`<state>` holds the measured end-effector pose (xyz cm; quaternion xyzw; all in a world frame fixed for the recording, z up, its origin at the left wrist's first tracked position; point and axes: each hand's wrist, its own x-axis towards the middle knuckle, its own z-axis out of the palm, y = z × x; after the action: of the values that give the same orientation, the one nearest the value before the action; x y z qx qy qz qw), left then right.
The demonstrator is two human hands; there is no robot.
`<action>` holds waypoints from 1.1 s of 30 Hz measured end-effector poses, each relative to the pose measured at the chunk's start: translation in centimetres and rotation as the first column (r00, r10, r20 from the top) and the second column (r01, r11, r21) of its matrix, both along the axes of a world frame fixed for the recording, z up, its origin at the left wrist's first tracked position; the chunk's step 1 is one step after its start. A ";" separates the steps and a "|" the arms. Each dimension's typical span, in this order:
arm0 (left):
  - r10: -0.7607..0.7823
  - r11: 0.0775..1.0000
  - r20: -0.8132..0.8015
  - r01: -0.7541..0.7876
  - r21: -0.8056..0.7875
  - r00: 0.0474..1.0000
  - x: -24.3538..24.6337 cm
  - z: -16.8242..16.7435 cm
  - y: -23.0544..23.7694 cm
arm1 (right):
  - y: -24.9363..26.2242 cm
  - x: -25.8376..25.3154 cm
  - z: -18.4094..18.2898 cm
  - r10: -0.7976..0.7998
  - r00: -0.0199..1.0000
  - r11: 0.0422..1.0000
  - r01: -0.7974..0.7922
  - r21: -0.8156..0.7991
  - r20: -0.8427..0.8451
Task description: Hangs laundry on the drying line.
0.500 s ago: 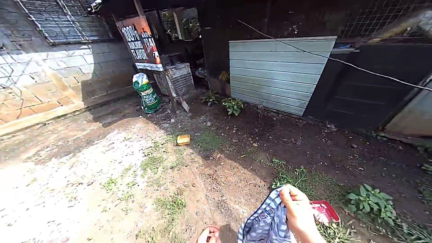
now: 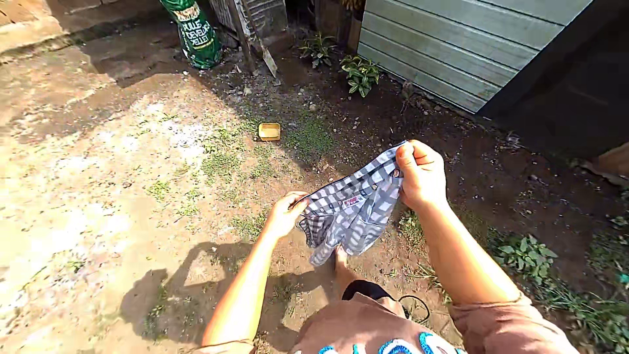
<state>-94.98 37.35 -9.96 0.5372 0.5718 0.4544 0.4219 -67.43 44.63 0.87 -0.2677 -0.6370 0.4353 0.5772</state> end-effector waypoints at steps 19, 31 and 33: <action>0.524 0.842 -0.029 -0.513 0.167 0.851 -18.1 9.7 25.8 | 37.1 -15.4 -2.6 0.034 0.972 0.988 0.002 -0.155 0.231; -0.069 0.982 0.072 0.081 -0.172 0.995 -40.9 4.1 29.4 | 47.4 -36.7 -5.1 0.633 0.712 0.715 -0.387 -0.582 0.305; -0.028 0.967 -0.118 -0.003 -0.254 0.993 -44.2 4.0 29.3 | 48.5 -39.8 -5.8 0.798 0.494 0.577 -0.459 -0.676 0.346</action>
<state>-139.15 66.70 -5.99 0.5088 0.6464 0.3413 0.4548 -107.19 93.12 -4.90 -0.2703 -0.7049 0.6550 0.0320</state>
